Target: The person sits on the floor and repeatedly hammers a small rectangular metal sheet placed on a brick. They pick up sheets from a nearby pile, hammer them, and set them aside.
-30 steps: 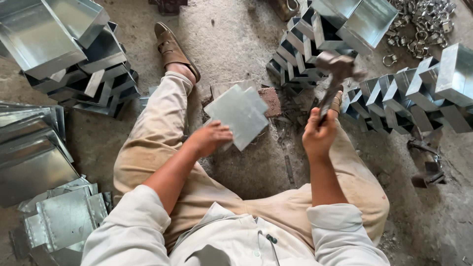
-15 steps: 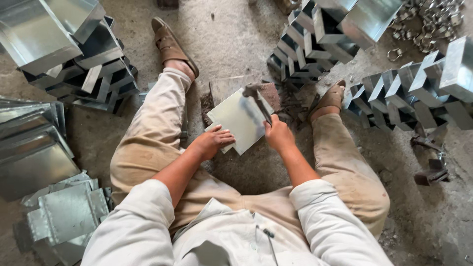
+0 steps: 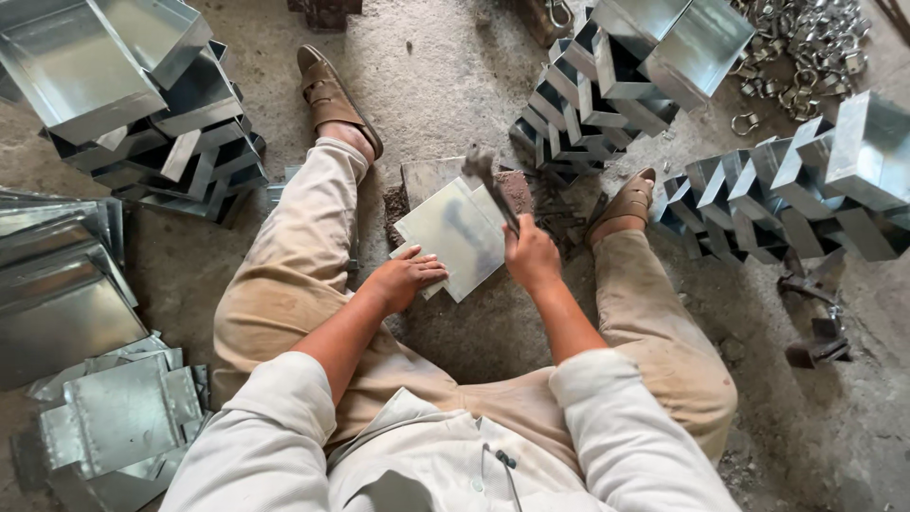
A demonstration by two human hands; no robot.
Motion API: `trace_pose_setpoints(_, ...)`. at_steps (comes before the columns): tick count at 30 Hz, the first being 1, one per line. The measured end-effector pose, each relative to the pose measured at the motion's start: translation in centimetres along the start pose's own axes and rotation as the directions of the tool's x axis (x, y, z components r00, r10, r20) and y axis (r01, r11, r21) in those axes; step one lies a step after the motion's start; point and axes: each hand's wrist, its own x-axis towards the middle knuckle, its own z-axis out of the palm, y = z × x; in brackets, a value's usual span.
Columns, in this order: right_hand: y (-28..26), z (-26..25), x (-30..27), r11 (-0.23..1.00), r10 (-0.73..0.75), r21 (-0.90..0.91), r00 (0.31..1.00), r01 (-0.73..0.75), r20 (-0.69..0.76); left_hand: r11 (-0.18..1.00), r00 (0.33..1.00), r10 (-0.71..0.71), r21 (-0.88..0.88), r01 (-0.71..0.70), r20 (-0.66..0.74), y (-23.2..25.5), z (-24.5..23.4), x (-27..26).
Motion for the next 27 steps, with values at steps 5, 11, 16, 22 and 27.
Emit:
trace_pose_setpoints(5, -0.1, 0.8, -1.5, 0.951, -0.003, 0.302, 0.983, 0.059, -0.181, 1.0, 1.0, 0.0, 0.015, 0.0, 0.013, 0.1, 0.4, 0.0)
trace_pose_setpoints(11, 1.4, 0.0, -0.9, 0.992, 0.08, -0.098, 0.997, -0.081, -0.013, 0.999, 0.999, -0.04, 0.029, 0.04, -0.003, 0.0, 0.1, 0.1)
trace_pose_setpoints(16, 0.8, 0.0, -1.8, 0.972, 0.206, 0.089, 0.972, -0.217, 0.113, 0.998, 0.999, -0.053, 0.024, 0.053, 0.003, 1.2, -0.1, -0.3)
trace_pose_setpoints(22, 4.4, 1.0, -1.1, 0.982, 0.174, 0.057, 0.982, -0.178, 0.074, 0.991, 0.992, -0.125, 0.052, 0.126, -0.02, 2.1, -2.5, -0.5)
trace_pose_setpoints(27, 7.8, 2.9, -3.5, 0.962, 0.218, 0.15, 0.972, -0.23, 0.093, 0.988, 0.914, -0.067, 0.104, 0.118, -0.4, 2.2, -5.6, -0.7)
